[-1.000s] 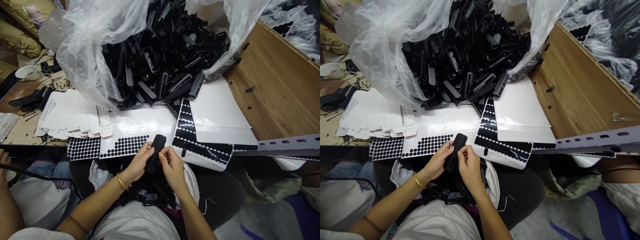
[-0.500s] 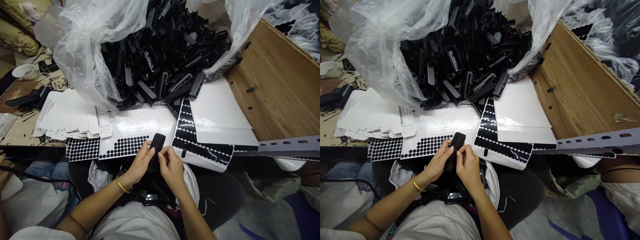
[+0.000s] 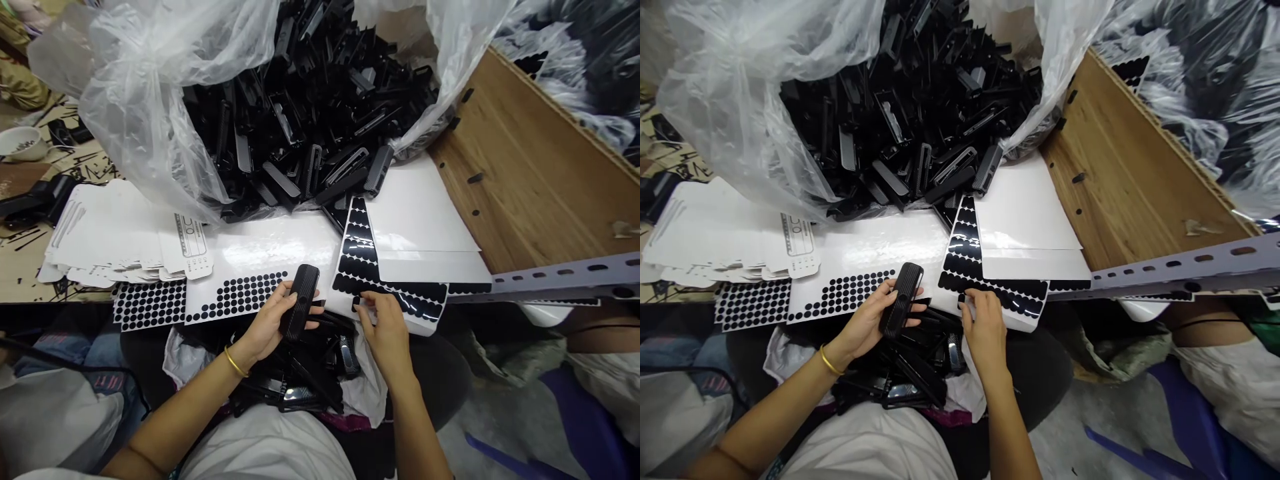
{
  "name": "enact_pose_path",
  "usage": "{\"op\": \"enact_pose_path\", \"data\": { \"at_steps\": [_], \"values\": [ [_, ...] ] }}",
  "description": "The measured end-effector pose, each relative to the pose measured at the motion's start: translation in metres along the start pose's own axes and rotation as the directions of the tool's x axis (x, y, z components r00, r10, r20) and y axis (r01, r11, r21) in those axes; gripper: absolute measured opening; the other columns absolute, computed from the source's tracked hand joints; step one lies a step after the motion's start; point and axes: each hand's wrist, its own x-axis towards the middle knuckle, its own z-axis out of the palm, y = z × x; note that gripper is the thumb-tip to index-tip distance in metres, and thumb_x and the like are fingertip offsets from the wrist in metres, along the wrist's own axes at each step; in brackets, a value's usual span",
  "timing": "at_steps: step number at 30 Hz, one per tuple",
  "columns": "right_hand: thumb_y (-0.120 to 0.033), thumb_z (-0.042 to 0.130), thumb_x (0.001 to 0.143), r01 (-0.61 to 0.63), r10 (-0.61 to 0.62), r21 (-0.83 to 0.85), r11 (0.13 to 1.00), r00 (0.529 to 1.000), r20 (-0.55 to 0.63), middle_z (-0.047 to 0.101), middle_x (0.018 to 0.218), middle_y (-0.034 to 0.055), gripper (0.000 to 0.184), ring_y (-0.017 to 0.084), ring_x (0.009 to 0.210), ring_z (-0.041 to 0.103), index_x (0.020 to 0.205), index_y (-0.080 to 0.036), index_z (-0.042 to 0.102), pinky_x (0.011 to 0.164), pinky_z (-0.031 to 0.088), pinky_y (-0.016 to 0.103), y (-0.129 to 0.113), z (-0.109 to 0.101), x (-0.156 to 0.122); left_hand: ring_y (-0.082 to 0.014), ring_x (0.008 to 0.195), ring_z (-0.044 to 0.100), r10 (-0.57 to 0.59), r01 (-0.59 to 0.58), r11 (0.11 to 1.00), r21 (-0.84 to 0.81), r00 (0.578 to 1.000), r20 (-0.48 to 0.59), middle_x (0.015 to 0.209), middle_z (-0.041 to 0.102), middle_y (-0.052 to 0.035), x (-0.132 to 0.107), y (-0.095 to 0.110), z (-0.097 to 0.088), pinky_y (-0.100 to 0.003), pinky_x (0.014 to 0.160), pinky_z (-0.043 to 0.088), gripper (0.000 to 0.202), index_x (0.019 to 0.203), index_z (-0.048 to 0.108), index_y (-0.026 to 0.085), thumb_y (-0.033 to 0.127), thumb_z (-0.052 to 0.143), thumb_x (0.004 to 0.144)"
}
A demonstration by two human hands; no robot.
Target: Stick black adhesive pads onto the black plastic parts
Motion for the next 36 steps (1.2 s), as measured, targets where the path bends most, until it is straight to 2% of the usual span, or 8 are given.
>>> {"op": "enact_pose_path", "data": {
  "at_steps": [4, 7, 9, 11, 13, 16, 25, 36],
  "values": [
    [-0.023, 0.048, 0.082, 0.011, -0.015, 0.088, 0.996, 0.999, 0.037, 0.053, 0.079, 0.0046, 0.008, 0.021, 0.078, 0.051, 0.076, -0.023, 0.053, 0.07, 0.042, 0.035, -0.002, 0.002, 0.0, -0.0235, 0.099, 0.065, -0.047, 0.048, 0.998, -0.039, 0.999, 0.023, 0.121, 0.058, -0.0115, -0.001, -0.003, 0.002, -0.037, 0.079, 0.055, 0.028, 0.112, 0.047, 0.021, 0.026, 0.053, 0.085],
    [-0.026, 0.053, 0.08, -0.094, 0.044, 0.283, 0.954, 0.983, 0.178, 0.052, 0.071, 0.0013, 0.01, 0.017, 0.067, 0.048, 0.071, -0.022, 0.053, 0.064, 0.041, 0.031, -0.017, -0.004, -0.001, -0.0236, 0.099, 0.064, -0.065, 0.068, 0.996, -0.053, 0.997, 0.05, 0.122, 0.057, -0.0101, -0.002, -0.004, -0.001, -0.039, 0.079, 0.055, 0.034, 0.118, 0.045, 0.023, 0.023, 0.053, 0.085],
    [-0.03, 0.054, 0.08, -0.247, 0.114, 0.457, 0.854, 0.947, 0.3, 0.051, 0.067, -0.0007, 0.013, 0.014, 0.06, 0.046, 0.072, -0.021, 0.053, 0.058, 0.039, 0.027, -0.031, -0.006, -0.002, -0.0233, 0.101, 0.063, -0.063, 0.067, 0.997, -0.047, 0.995, 0.074, 0.122, 0.057, -0.0094, -0.002, -0.004, -0.002, -0.039, 0.08, 0.055, 0.037, 0.121, 0.045, 0.025, 0.023, 0.053, 0.085],
    [-0.034, 0.055, 0.079, -0.387, 0.154, 0.588, 0.71, 0.901, 0.406, 0.049, 0.064, -0.0025, 0.016, 0.011, 0.055, 0.043, 0.072, -0.02, 0.052, 0.053, 0.037, 0.025, -0.044, -0.004, -0.002, -0.0223, 0.101, 0.063, -0.057, 0.06, 0.998, -0.034, 0.994, 0.089, 0.121, 0.058, -0.0088, -0.002, -0.005, -0.003, -0.039, 0.08, 0.055, 0.039, 0.123, 0.045, 0.026, 0.023, 0.053, 0.085],
    [-0.035, 0.057, 0.076, -0.477, 0.154, 0.654, 0.587, 0.859, 0.489, 0.045, 0.06, -0.0043, 0.019, 0.009, 0.051, 0.038, 0.069, -0.02, 0.051, 0.048, 0.033, 0.022, -0.055, 0.002, -0.002, -0.0211, 0.099, 0.063, -0.051, 0.053, 0.998, -0.018, 0.995, 0.087, 0.12, 0.058, -0.0083, -0.003, -0.006, -0.003, -0.038, 0.079, 0.055, 0.04, 0.124, 0.046, 0.027, 0.025, 0.054, 0.085],
    [-0.036, 0.059, 0.073, -0.555, 0.158, 0.666, 0.497, 0.813, 0.56, 0.041, 0.055, -0.0061, 0.021, 0.007, 0.047, 0.034, 0.066, -0.019, 0.05, 0.044, 0.03, 0.021, -0.065, 0.012, -0.001, -0.0195, 0.095, 0.062, -0.045, 0.045, 0.999, 0.002, 0.997, 0.065, 0.117, 0.06, -0.0073, -0.003, -0.007, -0.004, -0.036, 0.077, 0.055, 0.043, 0.124, 0.048, 0.028, 0.028, 0.058, 0.083],
    [-0.034, 0.057, 0.072, -0.538, 0.195, 0.628, 0.562, 0.824, 0.531, 0.044, 0.055, -0.0051, 0.018, 0.009, 0.051, 0.041, 0.065, -0.019, 0.05, 0.045, 0.036, 0.02, -0.072, 0.023, -0.001, -0.0162, 0.085, 0.061, -0.063, 0.063, 0.998, -0.005, 0.998, 0.01, 0.109, 0.062, -0.005, -0.006, -0.006, -0.004, -0.033, 0.075, 0.055, 0.045, 0.124, 0.052, 0.029, 0.028, 0.062, 0.08],
    [-0.032, 0.054, 0.075, -0.463, 0.176, 0.573, 0.677, 0.857, 0.484, 0.05, 0.06, -0.0028, 0.016, 0.011, 0.054, 0.048, 0.066, -0.019, 0.051, 0.049, 0.043, 0.023, -0.072, 0.027, -0.001, -0.0175, 0.092, 0.06, -0.053, 0.053, 0.999, -0.004, 0.998, -0.016, 0.116, 0.06, -0.0053, -0.008, -0.006, -0.003, -0.031, 0.076, 0.053, 0.047, 0.126, 0.051, 0.029, 0.028, 0.061, 0.08]
  ]
}}
